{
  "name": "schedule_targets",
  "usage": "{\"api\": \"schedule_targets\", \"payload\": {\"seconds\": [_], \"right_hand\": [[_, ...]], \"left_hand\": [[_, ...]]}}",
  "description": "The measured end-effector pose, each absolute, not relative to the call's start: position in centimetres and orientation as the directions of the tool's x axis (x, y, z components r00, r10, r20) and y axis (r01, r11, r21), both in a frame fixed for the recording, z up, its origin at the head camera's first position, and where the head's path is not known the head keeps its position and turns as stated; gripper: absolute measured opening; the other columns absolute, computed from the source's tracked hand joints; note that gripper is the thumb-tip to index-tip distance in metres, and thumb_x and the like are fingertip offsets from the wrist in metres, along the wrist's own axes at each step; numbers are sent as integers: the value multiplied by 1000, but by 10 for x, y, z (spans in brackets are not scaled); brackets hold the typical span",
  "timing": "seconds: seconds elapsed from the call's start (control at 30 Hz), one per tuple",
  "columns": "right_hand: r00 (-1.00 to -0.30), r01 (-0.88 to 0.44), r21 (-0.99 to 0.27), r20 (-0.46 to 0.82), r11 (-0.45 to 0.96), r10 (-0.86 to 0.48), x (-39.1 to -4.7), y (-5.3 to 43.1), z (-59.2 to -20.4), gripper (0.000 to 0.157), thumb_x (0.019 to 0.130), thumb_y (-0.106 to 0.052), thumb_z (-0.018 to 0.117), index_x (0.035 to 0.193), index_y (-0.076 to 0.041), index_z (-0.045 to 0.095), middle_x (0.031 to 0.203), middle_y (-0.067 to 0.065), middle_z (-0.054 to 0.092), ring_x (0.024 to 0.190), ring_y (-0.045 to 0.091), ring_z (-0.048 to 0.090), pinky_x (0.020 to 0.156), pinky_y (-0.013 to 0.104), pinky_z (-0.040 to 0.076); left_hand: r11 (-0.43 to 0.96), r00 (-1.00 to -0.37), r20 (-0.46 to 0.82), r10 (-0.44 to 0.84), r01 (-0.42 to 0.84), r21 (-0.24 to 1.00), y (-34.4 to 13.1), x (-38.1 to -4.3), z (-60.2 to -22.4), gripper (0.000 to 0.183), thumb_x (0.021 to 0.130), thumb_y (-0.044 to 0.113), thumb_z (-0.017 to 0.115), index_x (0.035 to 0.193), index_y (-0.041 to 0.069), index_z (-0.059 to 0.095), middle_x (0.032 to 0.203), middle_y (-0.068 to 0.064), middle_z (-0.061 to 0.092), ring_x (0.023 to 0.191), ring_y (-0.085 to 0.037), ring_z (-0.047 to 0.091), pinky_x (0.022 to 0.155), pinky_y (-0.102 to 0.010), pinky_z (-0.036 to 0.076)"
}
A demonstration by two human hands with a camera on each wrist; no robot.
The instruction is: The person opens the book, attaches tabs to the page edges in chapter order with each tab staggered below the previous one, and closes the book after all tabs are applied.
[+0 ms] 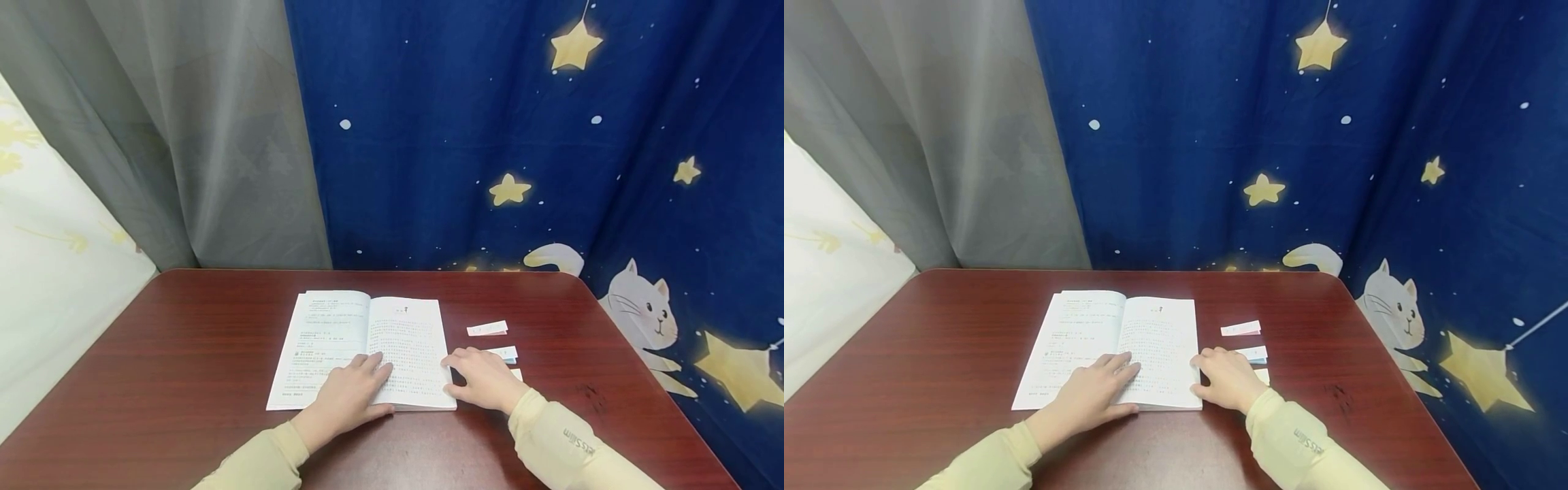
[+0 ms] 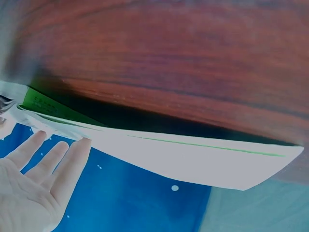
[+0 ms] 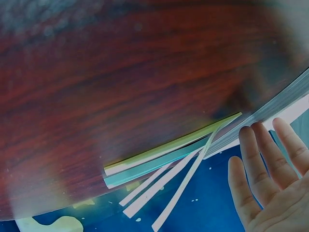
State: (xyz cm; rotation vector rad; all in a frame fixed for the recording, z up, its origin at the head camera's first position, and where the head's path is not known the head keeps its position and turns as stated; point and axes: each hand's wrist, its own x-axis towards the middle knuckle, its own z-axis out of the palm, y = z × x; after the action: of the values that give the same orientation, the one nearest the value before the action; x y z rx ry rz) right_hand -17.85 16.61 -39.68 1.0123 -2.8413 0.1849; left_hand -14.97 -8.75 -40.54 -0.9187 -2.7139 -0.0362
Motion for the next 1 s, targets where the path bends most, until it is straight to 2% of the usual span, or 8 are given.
{"api": "schedule_targets", "payload": {"seconds": [0.67,1.0], "right_hand": [[-763,-643,-72,151,763,-629,-180,167,-398,35,73,-33,66,100,-12,63,89,-2,58,78,14,55,59,31,46],[-765,-641,-79,143,764,-627,-180,167,-398,34,73,-33,66,100,-12,62,89,-2,58,78,14,55,59,31,46]], "left_hand": [[784,-773,250,583,616,74,-99,-157,-400,69,68,57,62,118,10,54,116,-10,51,99,-26,52,58,-40,48],[780,-753,292,590,625,34,-107,-153,-400,61,74,53,59,119,12,53,113,-8,54,93,-23,56,59,-39,48]]}}
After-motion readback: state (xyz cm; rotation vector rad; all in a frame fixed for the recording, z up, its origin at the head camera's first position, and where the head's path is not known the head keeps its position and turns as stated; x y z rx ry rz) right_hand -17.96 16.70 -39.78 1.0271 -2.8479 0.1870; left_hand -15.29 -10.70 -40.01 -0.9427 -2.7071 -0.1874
